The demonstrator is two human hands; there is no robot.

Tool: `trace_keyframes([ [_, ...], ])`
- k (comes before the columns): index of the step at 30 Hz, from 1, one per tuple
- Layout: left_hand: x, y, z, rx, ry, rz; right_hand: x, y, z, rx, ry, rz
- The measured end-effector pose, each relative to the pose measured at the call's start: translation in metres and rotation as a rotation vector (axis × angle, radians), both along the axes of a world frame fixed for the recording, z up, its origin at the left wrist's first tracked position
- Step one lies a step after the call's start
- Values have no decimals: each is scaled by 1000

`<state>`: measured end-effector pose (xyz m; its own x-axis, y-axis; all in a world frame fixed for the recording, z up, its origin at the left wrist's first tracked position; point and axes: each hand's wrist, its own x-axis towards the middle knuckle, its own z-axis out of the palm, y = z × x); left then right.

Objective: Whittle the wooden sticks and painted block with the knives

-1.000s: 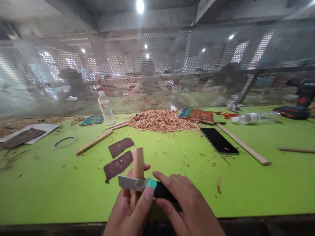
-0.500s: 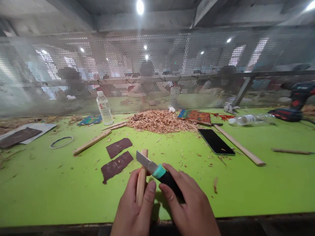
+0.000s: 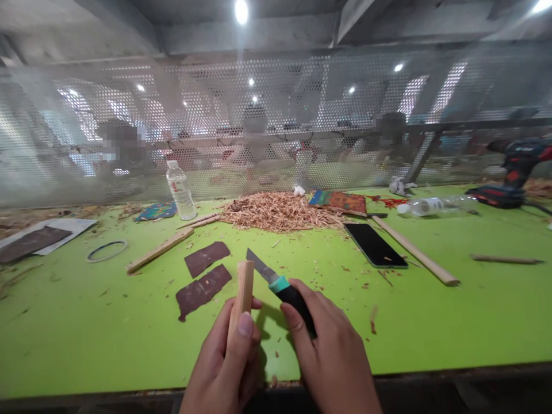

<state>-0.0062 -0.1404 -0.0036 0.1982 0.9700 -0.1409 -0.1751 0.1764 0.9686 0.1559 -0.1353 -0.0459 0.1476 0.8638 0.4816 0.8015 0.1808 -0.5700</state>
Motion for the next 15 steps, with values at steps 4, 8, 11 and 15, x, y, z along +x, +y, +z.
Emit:
trace_keyframes([
  [4,3,2,-1,-86,-204,25,0,-1,1,22,23,-28],
  [8,2,3,0,-60,-188,55,1,-4,2,25,14,-19],
  [11,-1,1,1,-36,-124,94,1,-4,2,33,-6,-2],
  [15,-3,1,0,-55,-122,67,1,-4,1,37,-2,-4],
])
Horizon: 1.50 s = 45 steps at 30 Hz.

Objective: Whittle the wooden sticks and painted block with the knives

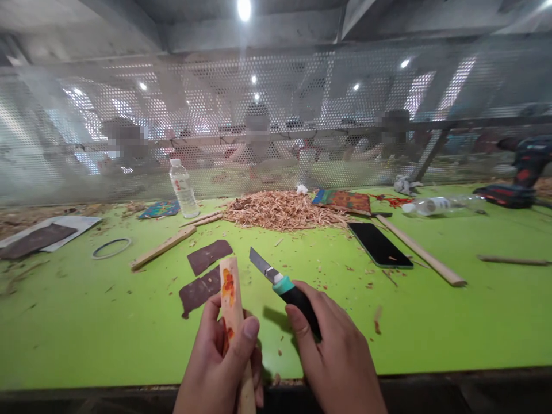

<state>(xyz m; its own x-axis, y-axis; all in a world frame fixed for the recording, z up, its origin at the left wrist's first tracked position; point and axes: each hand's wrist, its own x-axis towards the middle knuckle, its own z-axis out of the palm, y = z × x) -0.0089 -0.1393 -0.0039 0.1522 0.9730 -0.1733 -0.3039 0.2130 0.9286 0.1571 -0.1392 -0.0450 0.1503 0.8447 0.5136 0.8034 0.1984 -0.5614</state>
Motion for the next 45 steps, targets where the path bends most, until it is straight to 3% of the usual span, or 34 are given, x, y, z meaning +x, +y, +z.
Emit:
trace_keyframes([
  [8,7,-1,0,102,39,124,0,-1,1,-11,-1,9],
  [14,5,-5,1,-77,30,82,0,0,4,9,-30,4],
  [18,3,-4,-2,17,80,134,-1,1,3,7,-20,7],
  [31,5,1,-4,121,57,100,-2,-4,8,8,15,105],
  [37,3,0,-5,9,17,-40,-7,-4,16,-22,45,107],
  [45,4,0,-4,-41,41,-19,-4,-6,14,-15,52,169],
])
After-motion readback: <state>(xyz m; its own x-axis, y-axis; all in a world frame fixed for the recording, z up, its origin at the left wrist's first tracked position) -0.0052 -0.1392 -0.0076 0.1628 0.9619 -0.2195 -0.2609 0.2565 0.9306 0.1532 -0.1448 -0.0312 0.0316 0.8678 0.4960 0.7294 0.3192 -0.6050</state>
